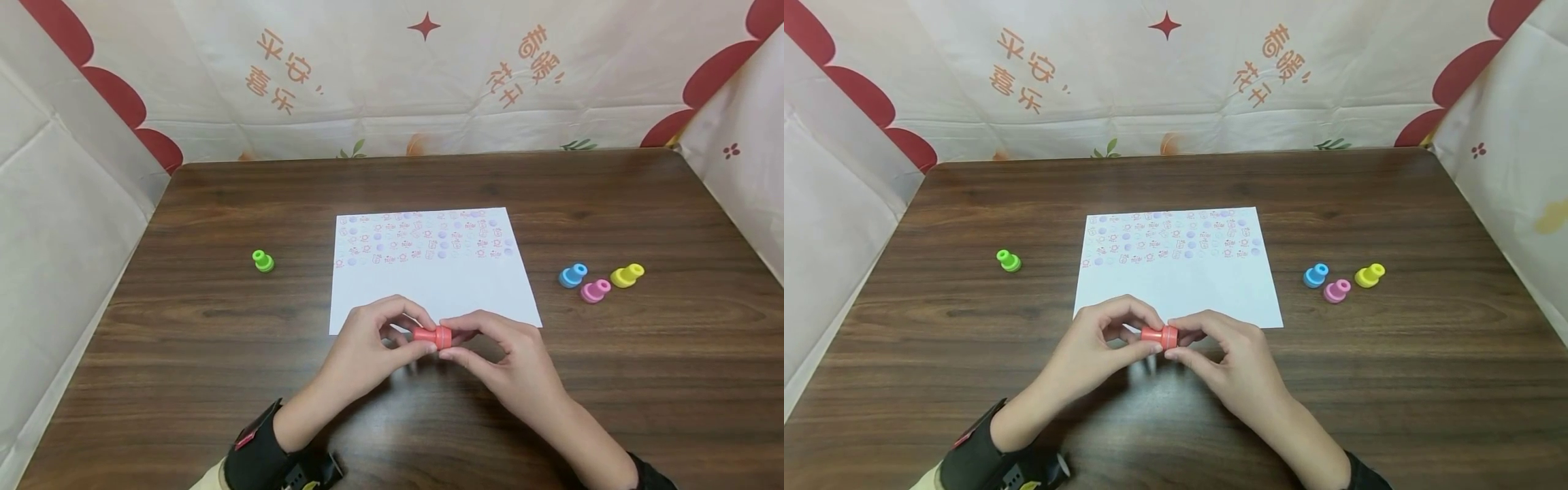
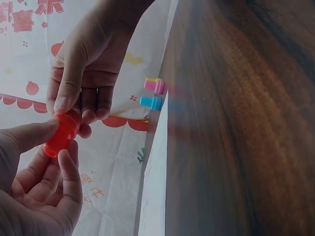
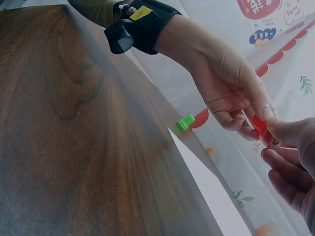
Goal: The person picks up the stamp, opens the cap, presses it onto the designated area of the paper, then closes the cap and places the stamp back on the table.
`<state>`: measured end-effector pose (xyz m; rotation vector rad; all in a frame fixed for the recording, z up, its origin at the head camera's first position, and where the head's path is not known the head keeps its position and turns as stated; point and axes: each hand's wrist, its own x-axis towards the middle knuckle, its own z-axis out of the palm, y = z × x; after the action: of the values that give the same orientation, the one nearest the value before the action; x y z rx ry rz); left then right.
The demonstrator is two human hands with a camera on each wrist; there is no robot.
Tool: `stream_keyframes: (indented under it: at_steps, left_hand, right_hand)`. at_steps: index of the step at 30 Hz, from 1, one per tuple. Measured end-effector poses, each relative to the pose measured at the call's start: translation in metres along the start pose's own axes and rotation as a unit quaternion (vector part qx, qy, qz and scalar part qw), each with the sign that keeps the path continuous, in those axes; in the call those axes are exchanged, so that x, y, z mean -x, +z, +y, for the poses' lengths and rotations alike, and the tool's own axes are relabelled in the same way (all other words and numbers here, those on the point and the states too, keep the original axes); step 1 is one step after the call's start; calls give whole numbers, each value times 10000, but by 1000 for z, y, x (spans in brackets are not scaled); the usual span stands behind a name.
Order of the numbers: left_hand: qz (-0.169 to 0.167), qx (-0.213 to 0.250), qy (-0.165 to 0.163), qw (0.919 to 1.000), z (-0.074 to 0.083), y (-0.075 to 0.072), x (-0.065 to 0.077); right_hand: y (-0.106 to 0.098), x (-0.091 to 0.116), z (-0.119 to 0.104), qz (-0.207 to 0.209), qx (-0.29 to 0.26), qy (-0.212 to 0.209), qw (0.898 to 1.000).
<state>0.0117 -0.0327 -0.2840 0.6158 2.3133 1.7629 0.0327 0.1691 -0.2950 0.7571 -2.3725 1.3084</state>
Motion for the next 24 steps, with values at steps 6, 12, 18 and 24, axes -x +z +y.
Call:
stream_keyframes:
  at_steps: [6, 12, 18, 24]
  left_hand:
    - [-11, -136, 62, 9999, -1, -1, 0]
    - [-111, -398, 312, 9987, 0, -3, 0]
    - [-173, -638, 566, 9962, 1, -5, 2]
    - [-232, -676, 605, 9956, 2, -5, 2]
  right_hand:
    - [1, -1, 0, -10, 57, -62, 10000]
    - [1, 0, -1, -336, -27, 257, 9991]
    - [2, -1, -2, -563, -9, 296, 9980]
    - [4, -2, -3, -639, 111, 267, 9975]
